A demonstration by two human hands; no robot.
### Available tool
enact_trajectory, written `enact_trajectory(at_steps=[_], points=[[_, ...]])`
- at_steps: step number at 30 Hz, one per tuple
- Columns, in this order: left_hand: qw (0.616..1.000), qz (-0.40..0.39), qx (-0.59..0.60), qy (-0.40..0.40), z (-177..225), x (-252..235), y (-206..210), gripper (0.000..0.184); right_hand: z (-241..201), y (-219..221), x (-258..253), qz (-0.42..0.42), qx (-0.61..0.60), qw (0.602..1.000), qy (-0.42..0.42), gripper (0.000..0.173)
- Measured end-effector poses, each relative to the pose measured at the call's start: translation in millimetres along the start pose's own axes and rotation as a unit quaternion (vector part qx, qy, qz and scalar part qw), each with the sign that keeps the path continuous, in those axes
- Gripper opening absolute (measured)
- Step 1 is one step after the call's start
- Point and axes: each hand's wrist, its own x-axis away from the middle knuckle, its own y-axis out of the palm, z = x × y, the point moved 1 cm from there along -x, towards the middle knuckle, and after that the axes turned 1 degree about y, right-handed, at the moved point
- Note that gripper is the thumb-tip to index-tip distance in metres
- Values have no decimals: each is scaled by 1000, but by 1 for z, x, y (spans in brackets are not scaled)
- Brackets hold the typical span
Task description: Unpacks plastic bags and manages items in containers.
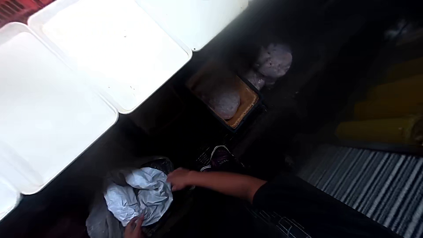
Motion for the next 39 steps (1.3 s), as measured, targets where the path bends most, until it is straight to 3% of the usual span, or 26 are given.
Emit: enact_trajectory(at_steps=[2,4,7,10,12,13,15,19,22,26,29,32,36,39], points=[[993,-84,12,-77,-16,-24,40,56,92,-20,35,36,-93,989,113,47],[986,-134,-43,-85,-11,-42,68,55,178,-49,101,126,-194,936,265,48],[983,-133,-119,-32,39,-52,109,54,281,-82,215,327,-278,776,462,43],[978,-152,-143,9,103,-60,154,47,360,-75,298,435,-369,600,561,42],[966,-174,-187,40,153,-64,186,45,403,-56,329,453,-426,532,575,45],[958,-180,-219,52,178,-64,203,46,421,-42,339,456,-442,518,573,47],[945,-173,-269,68,233,-66,244,50,448,-27,349,467,-453,522,552,50],[921,-160,-333,120,348,-65,337,53,461,-39,338,478,-467,590,453,52],[902,-202,-333,187,439,-79,423,49,478,-75,316,502,-447,639,374,50],[880,-189,-355,255,539,-135,515,35,529,-145,260,408,-416,750,312,54],[880,-136,-374,259,573,-216,571,33,591,-198,195,346,-328,835,274,55],[886,-97,-382,243,600,-306,623,39,662,-249,121,341,-200,888,237,56],[876,-93,-390,268,605,-411,671,59,743,-302,34,397,-98,880,241,62],[867,-93,-400,283,586,-433,684,38,772,-287,-9,424,-66,860,276,66]])
